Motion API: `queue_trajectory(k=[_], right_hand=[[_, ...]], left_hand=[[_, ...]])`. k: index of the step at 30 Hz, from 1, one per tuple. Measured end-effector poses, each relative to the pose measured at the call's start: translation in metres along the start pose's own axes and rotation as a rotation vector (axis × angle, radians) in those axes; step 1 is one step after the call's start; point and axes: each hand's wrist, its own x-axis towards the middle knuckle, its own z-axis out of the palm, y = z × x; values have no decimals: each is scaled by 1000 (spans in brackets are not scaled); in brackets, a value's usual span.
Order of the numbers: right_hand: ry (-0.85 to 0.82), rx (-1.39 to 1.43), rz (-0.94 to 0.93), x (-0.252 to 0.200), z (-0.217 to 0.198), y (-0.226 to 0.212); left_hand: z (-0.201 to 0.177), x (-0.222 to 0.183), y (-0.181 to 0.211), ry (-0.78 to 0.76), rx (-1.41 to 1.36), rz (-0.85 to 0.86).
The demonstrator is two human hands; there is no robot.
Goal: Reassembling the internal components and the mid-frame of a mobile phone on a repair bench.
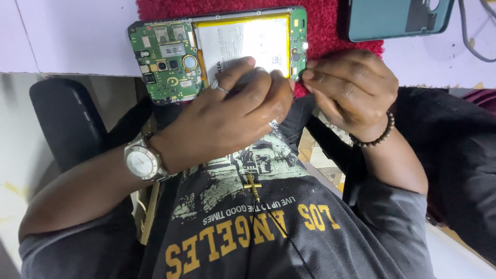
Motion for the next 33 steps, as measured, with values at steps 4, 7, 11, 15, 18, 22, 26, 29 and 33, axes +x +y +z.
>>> queue_trajectory(k=[4, 7, 11, 15, 18, 22, 26, 29, 33], right_hand=[[-7, -11, 12, 3, -1, -2], [-17, -34, -5, 0, 0, 0], [-72, -140, -64, 3, -2, -1], [-4, -20, -62, 9, 3, 3], [17, -19, -82, -5, 5, 7], [47, -18, -37, -9, 6, 3], [19, -28, 0, -9, 3, 1], [14, -45, 1, -8, 3, -1], [-9, -143, 2, 2, -1, -19]], left_hand=[[-3, 4, -4, 24, 1, -23], [1, -1, -3, -1, -34, 32], [1, 1, -4, 12, -47, 19], [-7, -4, -3, -21, -167, -20], [-19, -10, -12, -31, -429, -43], [-23, -49, -23, -112, -592, -196], [-23, -72, -31, 23, -515, -292], [-17, -80, -36, 60, -448, -252], [-8, -85, -47, 171, -440, -148]])
